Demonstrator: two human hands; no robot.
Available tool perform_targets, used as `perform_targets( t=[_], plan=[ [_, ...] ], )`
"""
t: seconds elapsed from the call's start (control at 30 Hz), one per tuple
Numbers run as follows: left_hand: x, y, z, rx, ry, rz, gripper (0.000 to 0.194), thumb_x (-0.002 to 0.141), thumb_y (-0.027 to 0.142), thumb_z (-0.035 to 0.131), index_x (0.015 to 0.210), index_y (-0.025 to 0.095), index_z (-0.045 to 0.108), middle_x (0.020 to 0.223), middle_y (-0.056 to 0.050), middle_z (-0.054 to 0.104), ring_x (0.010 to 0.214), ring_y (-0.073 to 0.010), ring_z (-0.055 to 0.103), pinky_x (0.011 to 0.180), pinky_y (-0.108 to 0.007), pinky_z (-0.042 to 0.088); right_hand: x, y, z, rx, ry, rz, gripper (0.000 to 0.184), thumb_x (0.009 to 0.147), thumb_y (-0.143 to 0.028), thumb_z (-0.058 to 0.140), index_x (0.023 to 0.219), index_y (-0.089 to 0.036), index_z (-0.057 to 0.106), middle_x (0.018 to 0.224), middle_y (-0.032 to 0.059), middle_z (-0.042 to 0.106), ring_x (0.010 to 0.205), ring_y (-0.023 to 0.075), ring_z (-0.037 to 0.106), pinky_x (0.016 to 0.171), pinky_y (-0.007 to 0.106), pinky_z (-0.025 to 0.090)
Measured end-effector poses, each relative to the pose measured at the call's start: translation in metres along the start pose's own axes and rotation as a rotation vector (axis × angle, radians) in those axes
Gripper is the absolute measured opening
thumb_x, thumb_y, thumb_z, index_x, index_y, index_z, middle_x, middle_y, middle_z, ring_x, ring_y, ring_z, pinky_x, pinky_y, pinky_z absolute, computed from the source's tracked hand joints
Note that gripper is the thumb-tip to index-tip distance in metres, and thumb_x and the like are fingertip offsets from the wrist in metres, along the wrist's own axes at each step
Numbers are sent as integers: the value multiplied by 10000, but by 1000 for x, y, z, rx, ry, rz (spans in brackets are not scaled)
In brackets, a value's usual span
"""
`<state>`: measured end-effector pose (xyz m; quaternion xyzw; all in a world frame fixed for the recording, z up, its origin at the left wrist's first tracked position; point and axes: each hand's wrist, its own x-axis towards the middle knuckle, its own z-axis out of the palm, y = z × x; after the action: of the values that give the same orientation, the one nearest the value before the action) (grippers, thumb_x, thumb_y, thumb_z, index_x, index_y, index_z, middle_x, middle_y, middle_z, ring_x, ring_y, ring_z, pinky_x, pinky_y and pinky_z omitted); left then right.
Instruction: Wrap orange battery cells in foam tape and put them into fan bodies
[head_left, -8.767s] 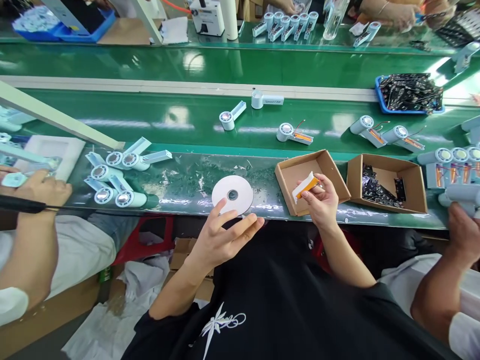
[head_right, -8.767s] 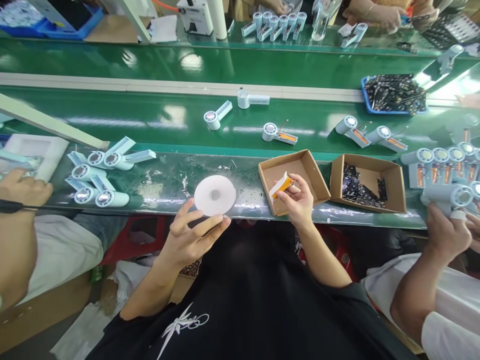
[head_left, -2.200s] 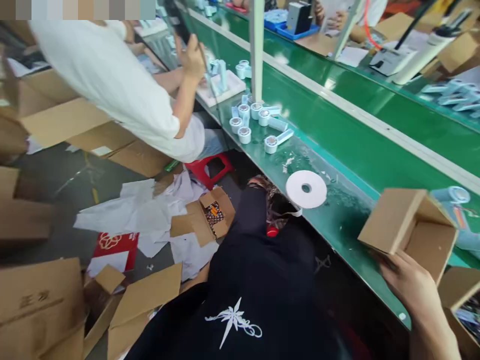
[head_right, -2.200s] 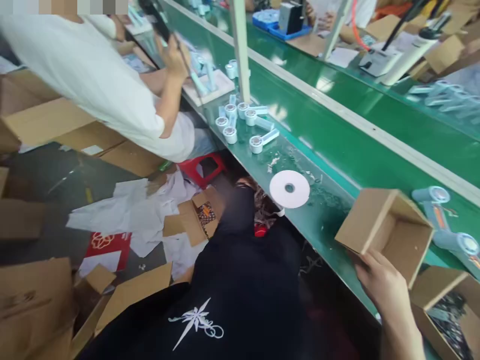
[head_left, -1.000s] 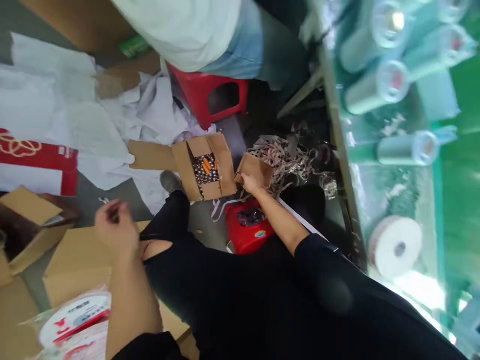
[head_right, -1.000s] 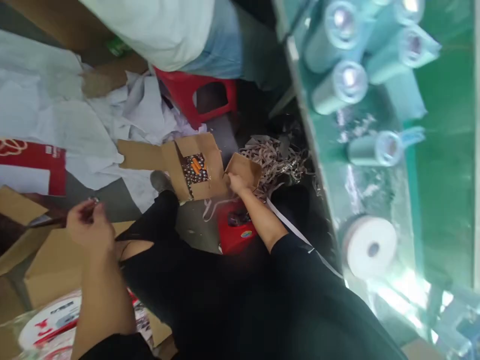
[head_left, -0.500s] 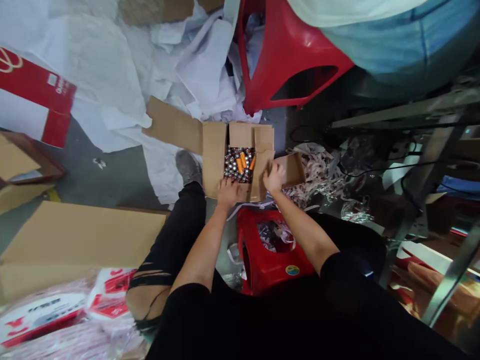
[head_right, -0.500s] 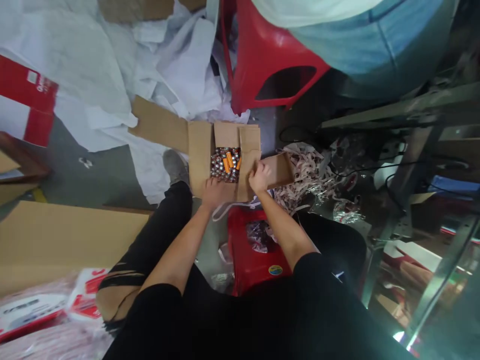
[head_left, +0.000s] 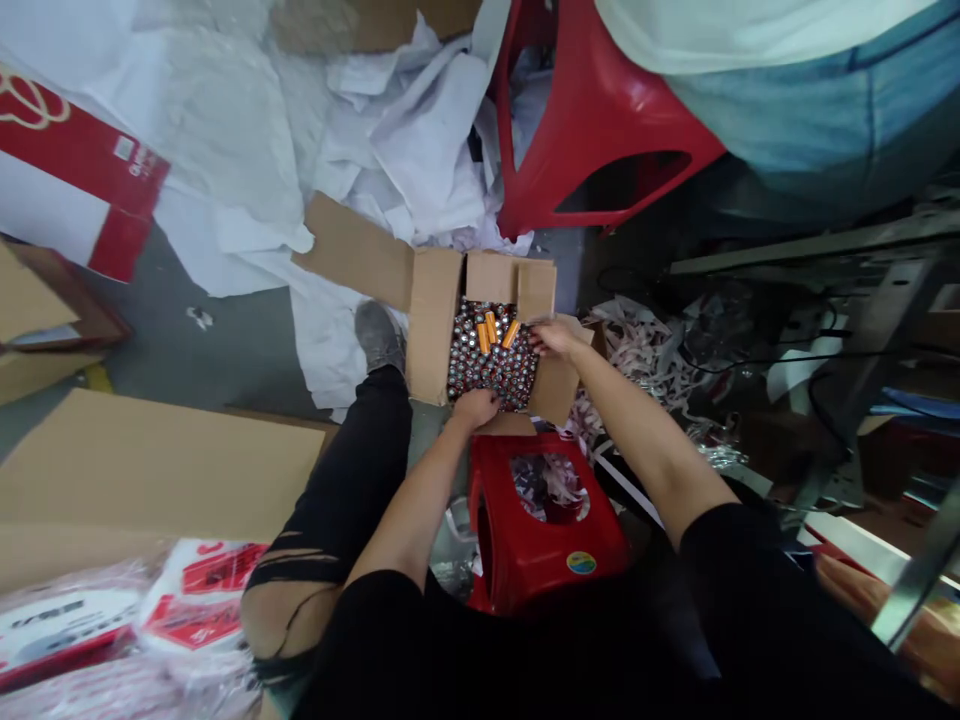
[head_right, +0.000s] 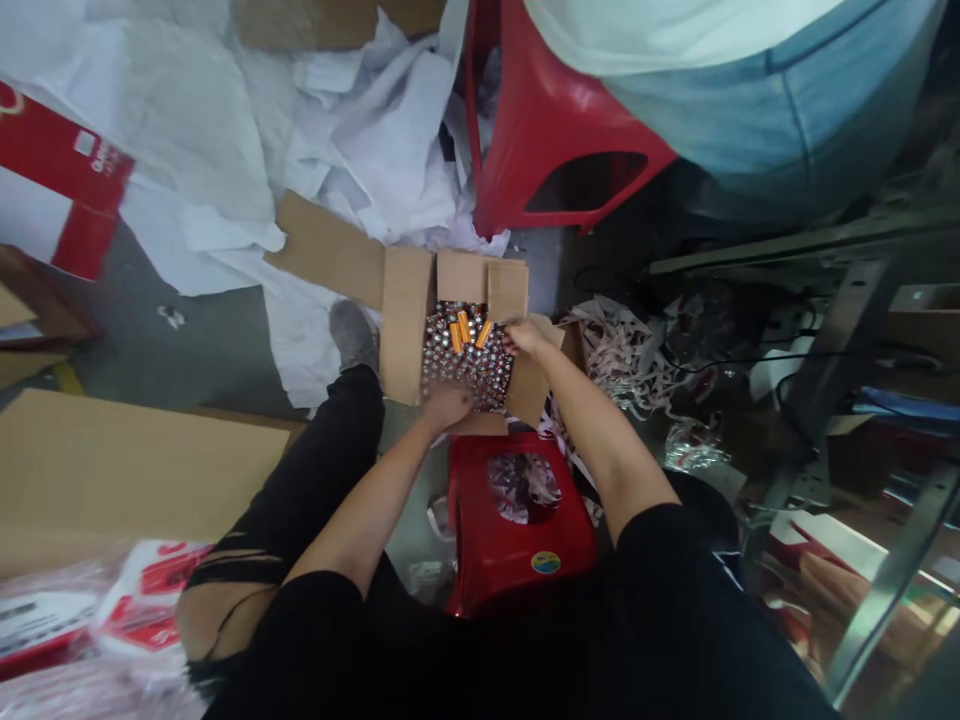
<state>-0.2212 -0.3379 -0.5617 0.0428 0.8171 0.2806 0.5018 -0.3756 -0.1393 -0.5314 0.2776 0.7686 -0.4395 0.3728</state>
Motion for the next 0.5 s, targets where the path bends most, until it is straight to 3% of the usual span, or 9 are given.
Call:
perform_targets(
  t=[0.07,0.13,0.2,0.27,0.4,0.5],
  plan=[
    [2,2,7,-47,55,-35,326,1048,439,590,1152,157,715,1177,-108,730,1083,-223,700,994,-442,567,3,3,5,117,38,12,163,1011,-241,519,1008,-153,656,944,78,747,701,119,652,615,221,549],
    [5,3,8,-98,123,-44,307,1060,401,544,1087,172,745,1116,-121,761,1073,-237,713,994,-413,550,4,5,14,238,110,-12,241,994,-180,406,1124,-200,608,1071,59,750,789,100,676,658,193,555],
    [11,4,2,-153,208,-30,293,1056,362,515,1093,198,754,1097,-119,779,1070,-246,721,982,-377,540,6,4,23,431,185,-32,354,910,-111,392,1194,-252,550,1152,25,736,899,90,694,726,197,576],
    [21,7,-10,-208,314,-19,305,1062,342,475,1181,206,721,1153,-111,777,1102,-242,717,982,-353,532,14,0,31,606,222,-23,391,805,-87,456,1148,-256,536,1078,10,739,917,110,705,758,232,597],
    [41,11,-35,-303,499,-25,351,1091,331,371,1309,184,603,1231,-120,745,1123,-217,710,961,-314,527,35,-13,39,667,240,-2,175,762,-129,519,910,-222,528,825,30,707,850,174,717,798,314,622],
    [46,12,-45,-342,559,-34,304,1077,342,412,1261,184,595,1127,-113,754,1023,-226,725,908,-323,541,46,-27,36,642,299,-64,149,805,-153,496,931,-227,522,922,44,739,974,182,720,906,338,609]
  ],
)
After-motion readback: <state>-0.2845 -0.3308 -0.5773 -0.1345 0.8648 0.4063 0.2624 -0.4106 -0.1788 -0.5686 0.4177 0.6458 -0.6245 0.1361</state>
